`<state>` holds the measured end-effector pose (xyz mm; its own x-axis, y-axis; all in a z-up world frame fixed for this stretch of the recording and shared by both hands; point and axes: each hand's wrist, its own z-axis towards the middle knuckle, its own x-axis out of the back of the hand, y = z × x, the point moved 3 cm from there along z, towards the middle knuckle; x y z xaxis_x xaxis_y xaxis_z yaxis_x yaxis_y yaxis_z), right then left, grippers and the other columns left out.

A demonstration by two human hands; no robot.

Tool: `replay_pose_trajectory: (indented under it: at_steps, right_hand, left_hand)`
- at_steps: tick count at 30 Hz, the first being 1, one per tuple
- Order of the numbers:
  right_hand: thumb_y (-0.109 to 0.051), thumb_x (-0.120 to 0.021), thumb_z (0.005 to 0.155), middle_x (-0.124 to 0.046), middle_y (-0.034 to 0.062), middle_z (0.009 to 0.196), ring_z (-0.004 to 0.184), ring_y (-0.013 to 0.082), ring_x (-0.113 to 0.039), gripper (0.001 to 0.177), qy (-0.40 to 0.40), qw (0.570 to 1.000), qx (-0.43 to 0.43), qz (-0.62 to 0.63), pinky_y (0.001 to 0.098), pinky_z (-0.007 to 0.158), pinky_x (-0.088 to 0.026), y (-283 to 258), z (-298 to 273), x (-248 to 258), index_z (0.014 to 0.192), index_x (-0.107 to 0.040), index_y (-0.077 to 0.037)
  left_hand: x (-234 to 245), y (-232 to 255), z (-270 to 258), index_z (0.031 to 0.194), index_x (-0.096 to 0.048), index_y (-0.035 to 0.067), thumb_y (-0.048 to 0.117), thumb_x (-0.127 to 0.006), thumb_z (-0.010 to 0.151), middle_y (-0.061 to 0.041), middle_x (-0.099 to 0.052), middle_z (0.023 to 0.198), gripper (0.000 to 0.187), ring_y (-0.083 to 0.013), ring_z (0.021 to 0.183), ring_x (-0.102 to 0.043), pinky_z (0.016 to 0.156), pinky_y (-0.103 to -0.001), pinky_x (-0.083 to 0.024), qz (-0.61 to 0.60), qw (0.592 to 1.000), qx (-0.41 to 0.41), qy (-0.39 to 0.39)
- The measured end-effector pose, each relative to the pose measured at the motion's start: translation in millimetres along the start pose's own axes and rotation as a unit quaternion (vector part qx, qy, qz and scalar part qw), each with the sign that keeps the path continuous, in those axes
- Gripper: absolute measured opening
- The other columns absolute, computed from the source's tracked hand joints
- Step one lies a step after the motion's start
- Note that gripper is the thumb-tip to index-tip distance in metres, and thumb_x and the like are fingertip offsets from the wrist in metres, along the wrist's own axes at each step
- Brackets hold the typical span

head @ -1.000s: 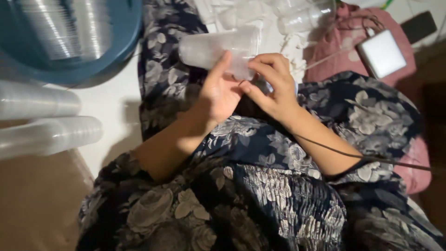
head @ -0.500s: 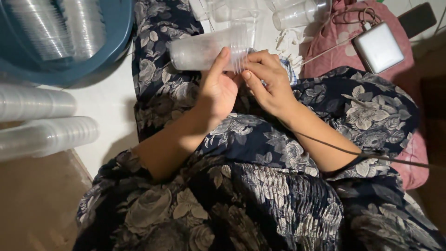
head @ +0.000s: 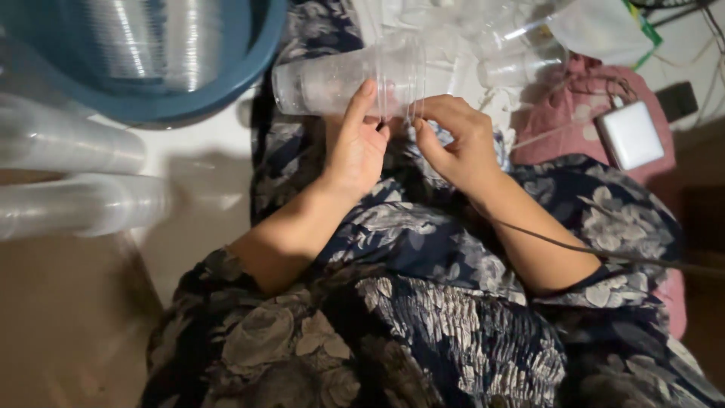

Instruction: Wipe plastic cups with a cloth before stacking them.

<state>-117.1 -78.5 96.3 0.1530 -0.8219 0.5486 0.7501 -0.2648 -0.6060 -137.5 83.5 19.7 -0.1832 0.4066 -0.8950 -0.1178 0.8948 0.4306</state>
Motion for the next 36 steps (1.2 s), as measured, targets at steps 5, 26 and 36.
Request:
replay_pose_trajectory:
  at_steps: [5,26,36]
  right_hand:
    - [-0.005,-0.072,0.093,-0.073,0.0136,0.096,0.088,0.0310,-0.071,0.009,-0.044,0.998,-0.028,-0.038,0.0384,0.078,-0.056,-14.6,44.1,-29.4,0.102,-0.073,-0.002]
    - [-0.011,-0.072,0.106,-0.055,-0.0010,0.070,0.065,0.0064,-0.051,0.024,0.008,0.997,-0.026,0.069,0.0267,0.058,-0.041,59.2,181.0,-174.4,0.090,-0.064,0.004]
    - [-0.004,-0.058,0.113,-0.072,0.0016,0.101,0.094,0.0070,-0.064,0.017,-0.160,0.928,0.007,0.337,0.0273,0.085,-0.054,-1.1,162.0,-183.6,0.116,-0.072,0.005]
  left_hand:
    - [27.8,35.7,10.0,0.129,-0.058,0.012,0.025,-0.077,0.098,-0.005,-0.065,0.125,0.039,-0.0221,0.119,-0.061,0.100,-0.046,-0.052,-0.031,0.999,-0.039,-0.001]
    - [92.3,191.9,27.3,0.145,-0.037,0.023,0.021,-0.081,0.084,-0.006,-0.049,0.144,0.075,-0.0274,0.134,-0.051,0.114,-0.069,-0.038,-0.036,0.917,-0.363,0.164]
    - [82.0,159.1,30.2,0.151,-0.038,0.012,0.013,-0.081,0.095,-0.011,-0.052,0.146,0.071,-0.0281,0.140,-0.050,0.123,-0.055,-0.040,-0.008,0.934,-0.352,0.060]
